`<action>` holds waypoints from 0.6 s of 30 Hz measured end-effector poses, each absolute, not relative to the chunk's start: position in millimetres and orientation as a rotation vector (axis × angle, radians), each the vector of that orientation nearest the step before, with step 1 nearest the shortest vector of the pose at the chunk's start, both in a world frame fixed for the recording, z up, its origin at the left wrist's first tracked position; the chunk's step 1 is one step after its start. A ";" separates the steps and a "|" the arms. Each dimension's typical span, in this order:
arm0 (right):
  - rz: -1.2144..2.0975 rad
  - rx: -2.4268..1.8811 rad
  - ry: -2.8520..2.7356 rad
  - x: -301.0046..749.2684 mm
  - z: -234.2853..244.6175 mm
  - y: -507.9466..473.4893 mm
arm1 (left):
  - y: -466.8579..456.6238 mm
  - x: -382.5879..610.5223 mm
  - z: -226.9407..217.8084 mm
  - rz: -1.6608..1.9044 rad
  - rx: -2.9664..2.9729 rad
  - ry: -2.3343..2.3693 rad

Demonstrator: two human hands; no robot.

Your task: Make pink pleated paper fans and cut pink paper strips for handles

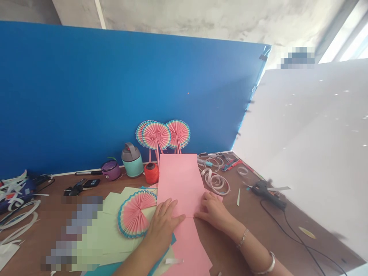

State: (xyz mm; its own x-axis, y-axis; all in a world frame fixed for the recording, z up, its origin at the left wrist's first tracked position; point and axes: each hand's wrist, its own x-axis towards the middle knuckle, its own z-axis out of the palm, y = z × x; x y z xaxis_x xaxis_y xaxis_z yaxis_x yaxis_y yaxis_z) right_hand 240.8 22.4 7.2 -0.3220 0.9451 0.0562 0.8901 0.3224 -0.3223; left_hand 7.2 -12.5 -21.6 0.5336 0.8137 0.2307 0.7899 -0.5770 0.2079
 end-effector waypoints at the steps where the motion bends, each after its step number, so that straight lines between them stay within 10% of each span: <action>1: 0.362 -1.646 -2.368 246.0 8.2 23.8 | -13.0 7.1 -20.6 0.461 2.676 1.403; 18: 0.221 -1.571 -2.195 246.0 23.0 21.0 | -13.4 6.7 -21.6 0.416 2.710 1.407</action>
